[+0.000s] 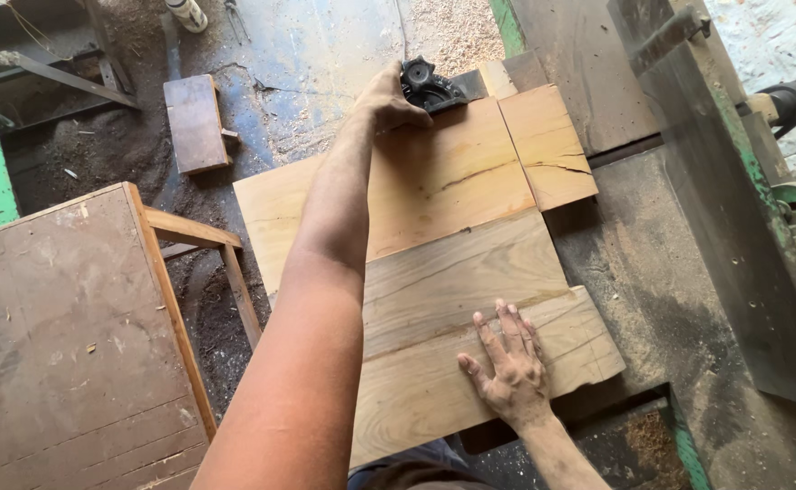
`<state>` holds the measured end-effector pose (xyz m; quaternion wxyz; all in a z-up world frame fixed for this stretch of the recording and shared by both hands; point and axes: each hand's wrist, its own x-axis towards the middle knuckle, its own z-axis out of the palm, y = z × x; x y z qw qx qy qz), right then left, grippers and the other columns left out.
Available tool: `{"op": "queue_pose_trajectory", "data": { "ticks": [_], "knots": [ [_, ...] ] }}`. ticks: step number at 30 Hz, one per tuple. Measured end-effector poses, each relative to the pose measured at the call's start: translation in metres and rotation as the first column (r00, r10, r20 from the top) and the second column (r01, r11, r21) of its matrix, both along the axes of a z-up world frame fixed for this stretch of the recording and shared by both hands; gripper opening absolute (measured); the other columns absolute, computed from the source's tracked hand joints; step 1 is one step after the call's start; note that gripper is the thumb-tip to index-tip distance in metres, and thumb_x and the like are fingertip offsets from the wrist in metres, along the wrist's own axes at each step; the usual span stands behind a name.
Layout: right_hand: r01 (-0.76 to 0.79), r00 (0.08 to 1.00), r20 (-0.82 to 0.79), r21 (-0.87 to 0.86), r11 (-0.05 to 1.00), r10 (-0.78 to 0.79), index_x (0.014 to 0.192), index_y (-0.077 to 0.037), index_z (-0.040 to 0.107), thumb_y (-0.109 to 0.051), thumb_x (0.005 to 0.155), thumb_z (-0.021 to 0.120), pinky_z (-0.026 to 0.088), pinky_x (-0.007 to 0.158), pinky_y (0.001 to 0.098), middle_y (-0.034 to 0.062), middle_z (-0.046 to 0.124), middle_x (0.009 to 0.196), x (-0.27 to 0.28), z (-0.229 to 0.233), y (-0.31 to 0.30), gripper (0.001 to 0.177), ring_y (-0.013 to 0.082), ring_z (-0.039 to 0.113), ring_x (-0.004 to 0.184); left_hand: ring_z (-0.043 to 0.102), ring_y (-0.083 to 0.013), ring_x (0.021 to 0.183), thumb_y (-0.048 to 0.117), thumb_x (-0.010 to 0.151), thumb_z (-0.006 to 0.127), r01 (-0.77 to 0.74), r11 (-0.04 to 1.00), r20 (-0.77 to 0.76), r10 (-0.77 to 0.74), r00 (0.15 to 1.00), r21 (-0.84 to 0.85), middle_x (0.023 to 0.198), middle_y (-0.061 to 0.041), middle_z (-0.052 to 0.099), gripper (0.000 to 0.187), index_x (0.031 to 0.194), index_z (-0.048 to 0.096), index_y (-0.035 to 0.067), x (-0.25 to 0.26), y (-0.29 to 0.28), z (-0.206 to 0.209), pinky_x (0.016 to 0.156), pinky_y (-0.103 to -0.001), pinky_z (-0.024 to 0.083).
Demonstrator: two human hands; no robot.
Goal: The person aligns and marks a wooden board on a joiner or table saw surface, then uses a miter gauge to square the wood before checking the alignment.
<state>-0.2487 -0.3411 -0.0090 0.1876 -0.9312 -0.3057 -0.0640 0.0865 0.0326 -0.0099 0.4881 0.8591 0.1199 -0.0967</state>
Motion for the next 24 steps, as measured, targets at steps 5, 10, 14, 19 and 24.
{"op": "queue_pose_trajectory", "data": {
  "ticks": [5,10,14,19,24],
  "knots": [
    [0.012,1.000,-0.013,0.022,1.000,-0.012,0.146,-0.016,0.055,-0.062,0.096,0.050,0.028,0.122,0.0505,0.0224,0.042,0.157,0.001,0.002,0.002,0.068,0.0386,0.039,0.147,0.062,-0.0234,0.124,0.018,0.052,0.101,0.011,0.998,0.081,-0.005,0.997,-0.069,0.131,-0.008,0.066,0.093,0.133,0.055,0.010,0.002,0.007,-0.003,0.113,-0.038,0.049],
    [0.022,0.999,-0.026,0.001,1.000,-0.022,0.146,-0.017,0.055,-0.061,0.096,0.050,0.029,0.122,0.0504,0.0216,0.042,0.157,0.002,0.006,0.004,0.067,0.0372,0.039,0.146,0.068,-0.0243,0.115,0.012,0.055,0.094,-0.025,0.995,0.144,0.039,0.989,-0.101,0.123,-0.008,0.069,0.088,0.134,0.054,0.009,0.005,0.013,-0.003,0.105,-0.035,0.056],
    [0.027,0.999,-0.032,-0.002,1.000,-0.027,0.145,-0.017,0.055,-0.059,0.095,0.052,0.030,0.121,0.0498,0.0210,0.043,0.156,0.003,0.012,0.006,0.065,0.0371,0.040,0.146,0.070,-0.0234,0.112,0.012,0.056,0.093,-0.041,0.997,0.204,0.053,0.977,-0.062,0.121,-0.008,0.072,0.087,0.134,0.056,0.009,0.022,0.026,0.005,0.104,-0.033,0.054],
    [0.036,0.999,-0.013,0.005,0.999,-0.036,0.143,-0.017,0.058,-0.056,0.093,0.057,0.033,0.118,0.0492,0.0194,0.046,0.153,0.005,0.023,0.011,0.064,0.0365,0.044,0.142,0.069,-0.0207,0.110,0.014,0.060,0.091,-0.076,0.997,0.131,0.072,0.989,0.025,0.120,-0.009,0.072,0.082,0.134,0.057,0.007,0.042,0.046,0.017,0.102,-0.030,0.056],
    [0.050,0.999,0.007,0.033,0.998,-0.051,0.139,-0.015,0.060,-0.054,0.092,0.060,0.037,0.116,0.0480,0.0184,0.050,0.151,0.012,0.027,0.015,0.062,0.0351,0.048,0.139,0.073,-0.0173,0.106,0.009,0.059,0.085,-0.088,0.995,0.155,0.096,0.983,-0.056,0.118,-0.006,0.074,0.084,0.138,0.056,0.009,0.065,0.061,0.021,0.098,-0.028,0.055]
  ]
}}
